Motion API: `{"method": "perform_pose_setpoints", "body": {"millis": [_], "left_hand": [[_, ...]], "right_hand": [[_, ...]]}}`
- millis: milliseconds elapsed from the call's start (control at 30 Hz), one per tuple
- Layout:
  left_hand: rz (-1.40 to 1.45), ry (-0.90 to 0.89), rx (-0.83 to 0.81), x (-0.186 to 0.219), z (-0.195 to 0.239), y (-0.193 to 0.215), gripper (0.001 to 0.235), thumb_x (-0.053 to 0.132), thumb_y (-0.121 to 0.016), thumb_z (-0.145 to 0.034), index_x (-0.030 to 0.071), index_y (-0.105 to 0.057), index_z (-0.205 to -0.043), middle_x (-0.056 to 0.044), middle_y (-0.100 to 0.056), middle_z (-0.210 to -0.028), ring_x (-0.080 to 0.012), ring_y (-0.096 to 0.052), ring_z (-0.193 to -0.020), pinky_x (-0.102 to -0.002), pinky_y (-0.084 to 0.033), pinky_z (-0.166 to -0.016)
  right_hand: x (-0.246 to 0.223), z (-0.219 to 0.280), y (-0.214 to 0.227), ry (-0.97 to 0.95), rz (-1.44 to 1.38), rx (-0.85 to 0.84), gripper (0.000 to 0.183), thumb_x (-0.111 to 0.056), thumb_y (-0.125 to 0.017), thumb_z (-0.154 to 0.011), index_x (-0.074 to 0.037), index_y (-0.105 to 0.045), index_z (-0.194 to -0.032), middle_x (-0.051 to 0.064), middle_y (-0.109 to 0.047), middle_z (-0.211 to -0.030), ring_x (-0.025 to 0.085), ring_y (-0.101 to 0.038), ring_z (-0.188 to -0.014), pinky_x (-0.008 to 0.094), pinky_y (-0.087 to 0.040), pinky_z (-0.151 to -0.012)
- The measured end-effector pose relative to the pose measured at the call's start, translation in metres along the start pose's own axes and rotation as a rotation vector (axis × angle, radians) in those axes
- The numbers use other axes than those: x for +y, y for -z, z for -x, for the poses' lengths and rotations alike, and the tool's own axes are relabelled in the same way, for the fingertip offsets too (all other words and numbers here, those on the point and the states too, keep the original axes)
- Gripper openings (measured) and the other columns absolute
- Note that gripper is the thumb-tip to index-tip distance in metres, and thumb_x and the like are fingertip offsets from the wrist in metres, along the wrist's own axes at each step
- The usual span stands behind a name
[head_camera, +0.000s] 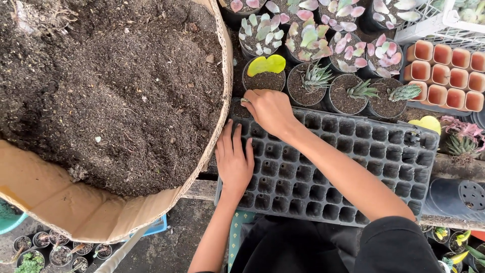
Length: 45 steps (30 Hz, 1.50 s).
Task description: The person plants a small succulent into a black pot, then fills a multi-cell seedling tray with soil and places a succulent leaf into one cell. The person uses hands to handle soil, pots, and leaves throughout.
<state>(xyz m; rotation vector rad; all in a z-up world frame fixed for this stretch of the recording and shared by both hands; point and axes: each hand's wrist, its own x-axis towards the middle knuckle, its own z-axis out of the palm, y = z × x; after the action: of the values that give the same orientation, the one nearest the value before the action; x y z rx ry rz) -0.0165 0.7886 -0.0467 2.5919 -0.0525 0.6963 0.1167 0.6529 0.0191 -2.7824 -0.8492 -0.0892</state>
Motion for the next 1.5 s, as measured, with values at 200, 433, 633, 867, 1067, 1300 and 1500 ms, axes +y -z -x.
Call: {"method": "perform_pose_setpoints", "body": {"millis": [200, 433, 633, 867, 1067, 1300, 1500], "left_hand": [[0.006, -0.002, -0.015, 0.002, -0.003, 0.006, 0.038, 0.032, -0.058, -0.114, 0.008, -0.063, -0.143, -0.014, -0.055, -0.157, -0.0303, -0.057, -0.14, -0.04, -0.053, -0.097], [0.02, 0.01, -0.046, 0.006, -0.004, 0.016, 0.041, 0.032, -0.059, -0.113, 0.008, -0.06, -0.146, -0.014, -0.052, -0.16, -0.0306, -0.054, -0.144, -0.041, -0.05, -0.105], [0.065, 0.031, -0.096, 0.007, 0.004, 0.025, 0.045, 0.031, -0.059, -0.113, 0.007, -0.056, -0.151, -0.017, -0.049, -0.162, -0.0333, -0.052, -0.147, -0.045, -0.049, -0.11], [0.25, -0.072, 0.004, 0.02, -0.006, 0.065, 0.033, 0.011, -0.061, -0.111, 0.003, -0.063, -0.143, -0.017, -0.055, -0.15, -0.0336, -0.059, -0.137, -0.049, -0.054, -0.111], [0.416, -0.294, 0.165, 0.001, -0.063, 0.154, 0.048, -0.013, -0.042, -0.1, 0.004, -0.079, -0.125, -0.013, -0.07, -0.127, -0.0332, -0.069, -0.12, -0.046, -0.061, -0.104], [0.277, 0.127, -0.364, -0.088, -0.137, 0.179, 0.051, 0.025, -0.041, -0.116, 0.003, -0.046, -0.162, -0.028, -0.032, -0.171, -0.0468, -0.028, -0.156, -0.06, -0.026, -0.123], [0.224, 0.342, -0.57, -0.129, -0.125, 0.15, 0.064, 0.041, -0.03, -0.121, -0.004, -0.037, -0.167, -0.027, -0.016, -0.179, -0.0456, -0.007, -0.166, -0.057, -0.011, -0.136]], "right_hand": [[0.002, -0.003, 0.008, 0.022, 0.011, -0.019, 0.014, -0.02, -0.07, -0.107, -0.008, -0.076, -0.107, 0.007, -0.073, -0.085, 0.023, -0.075, -0.075, 0.031, -0.059, -0.062], [-0.011, 0.009, 0.045, -0.022, -0.092, 0.002, 0.024, -0.021, -0.075, -0.105, -0.004, -0.075, -0.121, 0.01, -0.074, -0.095, 0.026, -0.077, -0.084, 0.032, -0.061, -0.067], [-0.005, 0.036, 0.048, -0.02, -0.019, 0.051, 0.024, -0.022, -0.073, -0.105, -0.009, -0.071, -0.126, 0.004, -0.07, -0.093, 0.021, -0.075, -0.083, 0.03, -0.061, -0.065], [-0.008, 0.064, 0.071, -0.087, -0.12, 0.106, 0.022, -0.018, -0.072, -0.106, -0.007, -0.072, -0.125, 0.004, -0.066, -0.089, 0.02, -0.072, -0.078, 0.031, -0.06, -0.059], [-0.031, 0.06, 0.111, -0.022, -0.383, 0.316, 0.012, -0.009, -0.072, -0.106, -0.012, -0.075, -0.117, 0.002, -0.063, -0.089, 0.022, -0.069, -0.08, 0.036, -0.059, -0.066], [-0.11, -0.007, 0.161, 0.404, -0.467, 0.394, 0.012, -0.007, -0.061, -0.113, -0.001, -0.068, -0.122, 0.016, -0.068, -0.121, 0.031, -0.067, -0.115, 0.043, -0.059, -0.103], [-0.142, -0.075, 0.119, 0.192, -0.408, -0.328, 0.052, -0.024, -0.059, -0.111, 0.009, -0.053, -0.151, 0.037, -0.053, -0.153, 0.055, -0.055, -0.141, 0.063, -0.049, -0.113]]}}
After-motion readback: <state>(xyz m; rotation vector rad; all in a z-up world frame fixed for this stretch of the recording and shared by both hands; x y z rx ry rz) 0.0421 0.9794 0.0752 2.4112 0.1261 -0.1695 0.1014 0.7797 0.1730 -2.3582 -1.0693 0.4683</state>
